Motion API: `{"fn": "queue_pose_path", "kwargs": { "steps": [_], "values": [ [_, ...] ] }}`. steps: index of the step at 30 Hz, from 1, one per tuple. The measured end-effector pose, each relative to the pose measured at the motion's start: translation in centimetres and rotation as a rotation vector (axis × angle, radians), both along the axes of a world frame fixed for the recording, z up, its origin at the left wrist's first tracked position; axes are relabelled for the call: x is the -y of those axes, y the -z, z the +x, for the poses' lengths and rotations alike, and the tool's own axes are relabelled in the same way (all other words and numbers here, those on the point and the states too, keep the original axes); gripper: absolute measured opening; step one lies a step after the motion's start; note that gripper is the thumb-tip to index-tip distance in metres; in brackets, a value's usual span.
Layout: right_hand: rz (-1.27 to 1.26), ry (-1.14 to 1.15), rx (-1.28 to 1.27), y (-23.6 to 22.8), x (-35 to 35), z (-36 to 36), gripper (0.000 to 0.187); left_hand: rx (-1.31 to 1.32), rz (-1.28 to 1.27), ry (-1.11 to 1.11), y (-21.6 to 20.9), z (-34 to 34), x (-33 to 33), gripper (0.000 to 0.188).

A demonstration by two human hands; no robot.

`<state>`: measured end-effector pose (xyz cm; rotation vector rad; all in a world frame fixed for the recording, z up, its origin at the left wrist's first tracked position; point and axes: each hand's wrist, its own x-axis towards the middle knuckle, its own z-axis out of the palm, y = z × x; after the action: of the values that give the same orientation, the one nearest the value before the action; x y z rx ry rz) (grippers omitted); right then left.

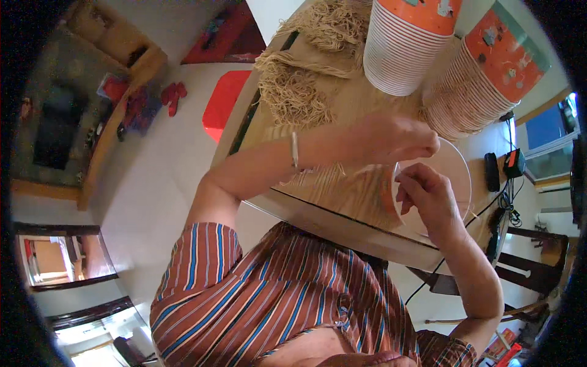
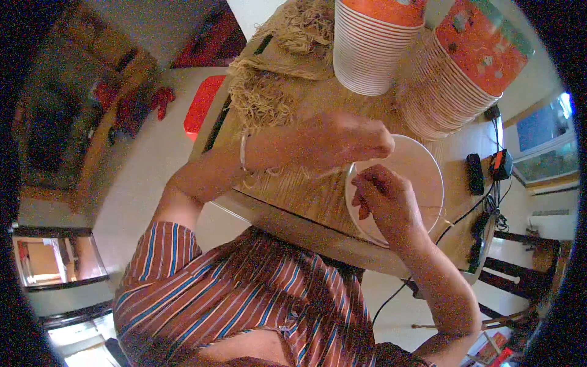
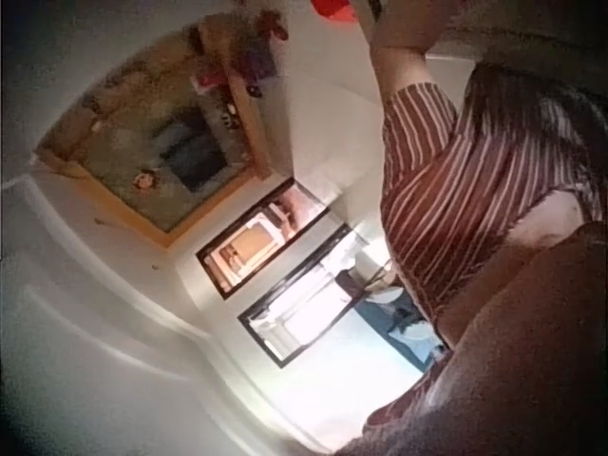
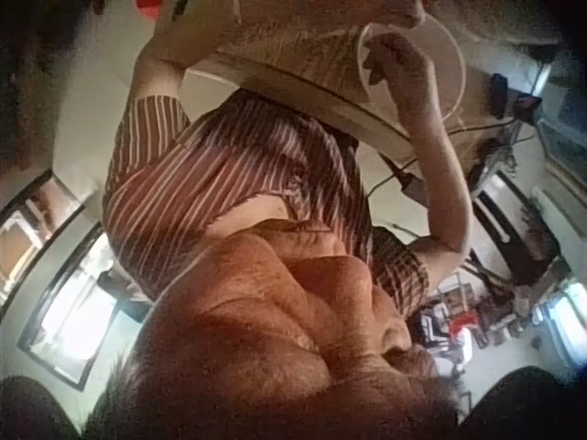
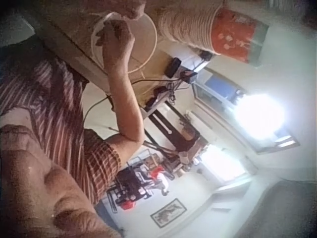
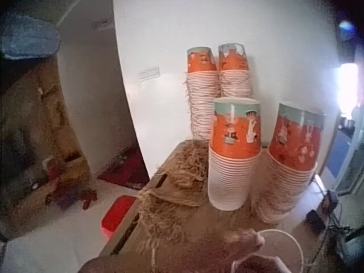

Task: Place shredded material into paper cups and organize them on a table.

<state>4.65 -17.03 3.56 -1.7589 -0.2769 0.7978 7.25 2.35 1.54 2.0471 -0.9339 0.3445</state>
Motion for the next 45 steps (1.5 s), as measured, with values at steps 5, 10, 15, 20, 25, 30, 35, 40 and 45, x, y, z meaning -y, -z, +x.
{"fn": "queue_pose_path", "kwargs": {
  "steps": [5,10,15,20,25,30,35,40,45],
  "values": [
    [-0.264,-0.010,0.651,0.7,0.3,-1.0,0.012,-0.277,-0.025,0.192,-1.4,0.3,0.0,0.014],
    [-0.302,-0.044,1.129,0.1,-0.5,-1.8,0.029,-0.323,-0.089,0.260,0.0,1.9,0.2,0.017],
    [-0.760,-0.289,1.252,-1.2,-0.4,-2.7,0.053,-0.194,-0.068,0.268,-0.1,2.5,0.1,0.017],
    [-0.852,-0.380,1.473,-1.0,-1.4,-2.5,0.053,-0.188,-0.038,0.350,-0.6,2.9,-0.1,0.019],
    [-0.816,-0.410,1.585,-1.1,-1.4,-1.9,0.038,-0.183,0.005,0.359,-0.3,3.5,0.3,0.018],
    [-0.975,-0.518,1.643,-1.2,-1.8,-1.6,0.023,-0.164,0.013,0.349,0.0,3.5,0.2,0.018],
    [-0.931,-0.391,1.226,-1.8,-2.2,-0.4,0.020,-0.122,0.078,0.282,0.5,3.8,0.2,0.020],
    [-0.498,-0.050,0.179,-2.4,-1.4,1.5,0.024,-0.095,-0.221,0.156,2.1,1.4,-0.2,0.020],
    [0.053,0.109,-0.360,-1.0,0.7,2.0,0.020,0.283,-0.216,-0.044,2.6,-2.7,-0.9,0.015]
  ]
}}
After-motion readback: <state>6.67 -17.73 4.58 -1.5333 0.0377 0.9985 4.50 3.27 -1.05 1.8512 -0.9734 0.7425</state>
